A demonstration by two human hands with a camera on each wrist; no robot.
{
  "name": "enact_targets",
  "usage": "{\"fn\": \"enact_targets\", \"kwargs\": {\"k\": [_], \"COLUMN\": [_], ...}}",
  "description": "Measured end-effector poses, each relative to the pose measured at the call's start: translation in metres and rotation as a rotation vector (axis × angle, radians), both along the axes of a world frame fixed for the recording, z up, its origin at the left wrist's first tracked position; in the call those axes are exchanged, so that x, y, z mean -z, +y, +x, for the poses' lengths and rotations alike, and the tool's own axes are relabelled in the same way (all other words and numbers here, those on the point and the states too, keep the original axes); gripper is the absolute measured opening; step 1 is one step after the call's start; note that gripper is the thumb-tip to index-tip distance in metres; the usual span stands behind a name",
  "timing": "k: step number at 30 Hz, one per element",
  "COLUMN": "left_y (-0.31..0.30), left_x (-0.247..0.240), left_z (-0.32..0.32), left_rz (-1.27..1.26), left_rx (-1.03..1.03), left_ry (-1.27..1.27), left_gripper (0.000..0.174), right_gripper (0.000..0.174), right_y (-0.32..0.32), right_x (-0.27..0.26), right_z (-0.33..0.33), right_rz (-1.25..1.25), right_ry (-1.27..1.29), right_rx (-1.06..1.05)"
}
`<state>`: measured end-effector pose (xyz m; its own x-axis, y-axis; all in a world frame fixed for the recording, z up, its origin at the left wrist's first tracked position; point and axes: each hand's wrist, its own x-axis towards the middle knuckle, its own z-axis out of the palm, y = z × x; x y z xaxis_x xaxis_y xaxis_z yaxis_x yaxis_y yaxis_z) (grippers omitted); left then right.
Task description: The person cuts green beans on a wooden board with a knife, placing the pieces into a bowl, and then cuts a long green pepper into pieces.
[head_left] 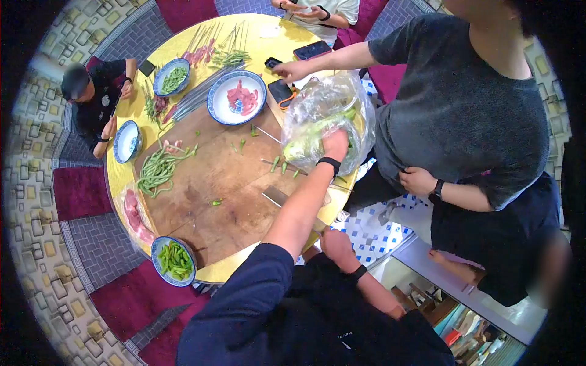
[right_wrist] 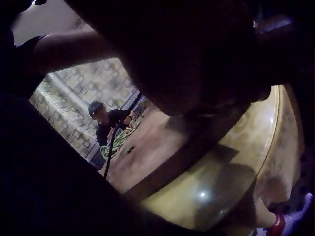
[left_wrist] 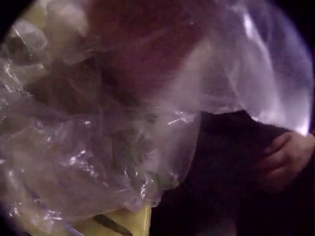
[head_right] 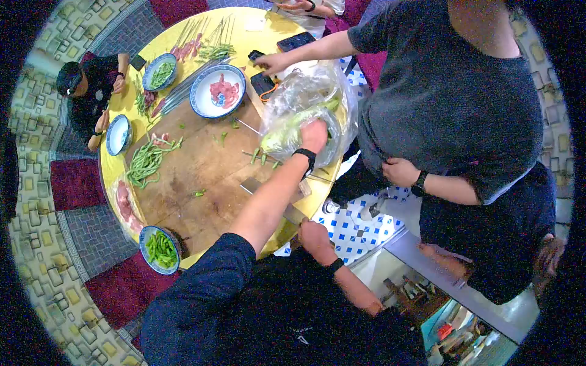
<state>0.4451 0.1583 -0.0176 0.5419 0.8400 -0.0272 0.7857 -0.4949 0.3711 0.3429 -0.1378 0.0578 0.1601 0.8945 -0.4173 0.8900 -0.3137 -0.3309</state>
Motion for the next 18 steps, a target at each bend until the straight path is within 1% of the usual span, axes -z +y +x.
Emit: {"fn": "enact_targets", "kwargs": {"k": [2, 5, 7, 8, 11, 14, 15, 17, 18], "left_y": [-0.002, -0.017, -0.026, -0.026, -0.025, -0.015, -0.013, -0.014, -0.017], "left_x": [-0.011, -0.009, -0.046, -0.061, -0.097, -0.15, -0.163, -0.182, -0.191], "left_z": [-0.003, -0.005, -0.016, -0.02, -0.036, -0.063, -0.069, -0.079, -0.088], "left_rz": [-0.043, 0.031, 0.099, -0.05, -0.048, -0.102, -0.109, -0.132, -0.081], "left_rx": [0.063, 0.069, 0.057, 0.047, -0.014, 0.077, 0.039, -0.03, -0.046], "left_ry": [0.004, -0.002, 0.018, 0.01, 0.011, -0.134, -0.175, -0.256, -0.317], "left_gripper": [0.029, 0.031, 0.029, 0.026, 0.023, 0.022, 0.022, 0.023, 0.024], "right_gripper": [0.032, 0.032, 0.031, 0.031, 0.029, 0.026, 0.025, 0.03, 0.032], "right_y": [0.0, 0.0, -0.004, -0.004, -0.001, -0.003, -0.003, -0.002, -0.003], "right_x": [0.003, 0.003, 0.011, 0.011, 0.001, 0.01, 0.011, 0.01, 0.009], "right_z": [-0.001, -0.003, -0.001, -0.002, -0.004, -0.003, -0.002, -0.001, 0.0], "right_rz": [-0.018, -0.022, -0.011, -0.009, -0.011, 0.024, 0.039, 0.027, 0.018], "right_ry": [-0.003, 0.009, 0.015, 0.017, 0.019, 0.037, 0.043, 0.03, 0.022], "right_rx": [0.011, 0.031, 0.036, 0.037, 0.042, 0.066, 0.071, 0.037, 0.021]}}
